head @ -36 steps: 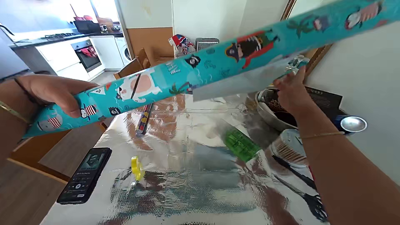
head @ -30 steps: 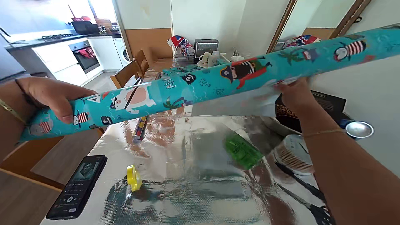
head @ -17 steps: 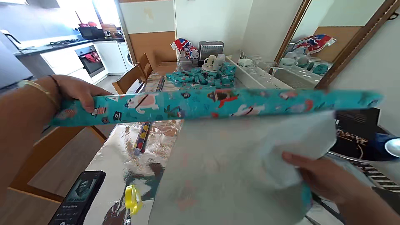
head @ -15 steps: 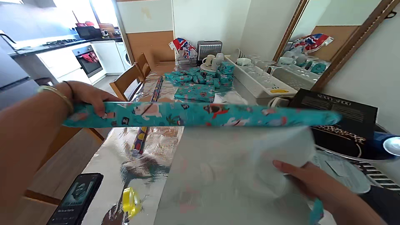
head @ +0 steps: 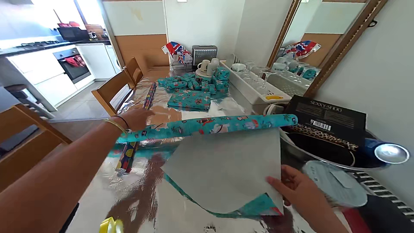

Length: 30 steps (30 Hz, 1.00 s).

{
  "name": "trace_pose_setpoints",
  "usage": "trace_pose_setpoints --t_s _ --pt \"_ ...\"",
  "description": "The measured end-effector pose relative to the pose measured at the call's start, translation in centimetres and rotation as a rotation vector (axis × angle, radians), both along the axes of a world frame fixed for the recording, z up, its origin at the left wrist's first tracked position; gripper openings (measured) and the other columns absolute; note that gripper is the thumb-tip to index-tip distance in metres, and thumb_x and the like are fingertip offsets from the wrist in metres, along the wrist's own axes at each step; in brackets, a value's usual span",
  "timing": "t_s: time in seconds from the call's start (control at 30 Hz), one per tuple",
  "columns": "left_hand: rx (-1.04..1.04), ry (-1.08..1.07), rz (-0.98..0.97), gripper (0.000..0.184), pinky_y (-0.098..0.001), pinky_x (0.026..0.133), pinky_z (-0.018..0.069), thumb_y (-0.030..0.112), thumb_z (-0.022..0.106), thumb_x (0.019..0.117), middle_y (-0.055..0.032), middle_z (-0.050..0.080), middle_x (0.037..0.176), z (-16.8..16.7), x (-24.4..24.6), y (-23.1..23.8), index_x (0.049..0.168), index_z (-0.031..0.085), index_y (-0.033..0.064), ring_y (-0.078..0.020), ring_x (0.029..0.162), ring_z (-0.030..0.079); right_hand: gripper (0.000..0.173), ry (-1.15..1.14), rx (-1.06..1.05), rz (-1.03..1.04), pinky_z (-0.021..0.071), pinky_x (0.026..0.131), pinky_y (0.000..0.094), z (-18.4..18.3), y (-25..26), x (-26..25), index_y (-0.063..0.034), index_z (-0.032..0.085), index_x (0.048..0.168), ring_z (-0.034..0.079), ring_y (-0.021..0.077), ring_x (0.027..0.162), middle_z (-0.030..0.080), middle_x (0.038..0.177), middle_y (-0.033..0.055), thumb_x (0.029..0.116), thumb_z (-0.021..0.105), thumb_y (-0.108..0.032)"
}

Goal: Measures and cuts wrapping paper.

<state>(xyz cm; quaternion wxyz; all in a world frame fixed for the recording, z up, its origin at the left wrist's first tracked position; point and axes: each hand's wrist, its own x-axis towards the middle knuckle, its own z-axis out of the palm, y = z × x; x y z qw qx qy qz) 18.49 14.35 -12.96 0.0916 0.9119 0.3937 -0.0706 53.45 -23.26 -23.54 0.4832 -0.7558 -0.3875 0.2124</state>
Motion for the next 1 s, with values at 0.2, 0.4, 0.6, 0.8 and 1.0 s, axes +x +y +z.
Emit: trace_pose_setpoints --t_s 0.2,0.4,0.6,0.8,1.0 --pt "0.154 -0.349 -0.299 0.083 -0.0673 0.120 0.0237 0.046 0.073 0.0932 -0.0183 0.040 0.161 -4.8 11.5 -7.8 0.161 0.037 0.0154 -0.0379 0.150 0.036 0.041 -0.649 0.044 0.046 0.0499 0.085 0.0664 -1.4 -0.6 0.1 -0.0002 0.076 0.111 0.064 0.0482 0.102 0.066 0.115 0.0284 0.0808 0.076 -0.027" --pt "0.220 -0.175 -0.220 0.061 -0.0585 0.103 0.0476 0.038 0.081 0.0854 -0.0170 0.061 0.134 -5.8 18.3 -3.8 0.136 0.063 0.0105 -0.0368 0.129 0.056 0.056 -0.478 -0.201 0.185 0.0459 0.102 0.0624 0.1 -1.2 0.2 0.0044 0.059 0.132 0.058 0.0459 0.123 0.061 0.131 0.0292 0.0772 0.066 -0.002" --pt "0.099 0.015 -0.051 0.061 -0.0683 0.103 0.0447 0.027 0.081 0.0842 -0.0223 0.063 0.135 -2.8 17.3 -1.6 0.139 0.061 0.0079 -0.0442 0.131 0.055 0.066 -0.473 -0.335 0.074 0.0513 0.093 0.0615 -0.1 -0.1 -1.2 0.0010 0.044 0.142 0.065 0.0461 0.110 0.065 0.118 0.0276 0.0832 0.074 -0.005" --pt "0.026 0.252 0.054 0.069 -0.0665 0.104 0.0439 0.020 0.083 0.0843 -0.0261 0.062 0.133 0.0 11.5 -0.7 0.145 0.053 0.0042 -0.0448 0.125 0.059 0.073 -0.448 -0.265 0.088 0.0395 0.109 0.0660 2.1 -2.2 -0.7 0.0095 0.032 0.153 0.052 0.0553 0.128 0.050 0.141 0.0377 0.0929 0.069 -0.008" --pt "-0.204 0.350 0.010 0.061 -0.0628 0.104 0.0426 0.015 0.083 0.0869 -0.0270 0.062 0.131 -0.8 10.0 -1.9 0.140 0.056 -0.0013 -0.0432 0.122 0.059 0.065 -0.561 -0.096 -0.017 0.0367 0.108 0.0694 4.5 -5.1 -3.4 0.0146 0.031 0.152 0.048 0.0617 0.129 0.046 0.140 0.0443 0.0997 0.057 -0.013"
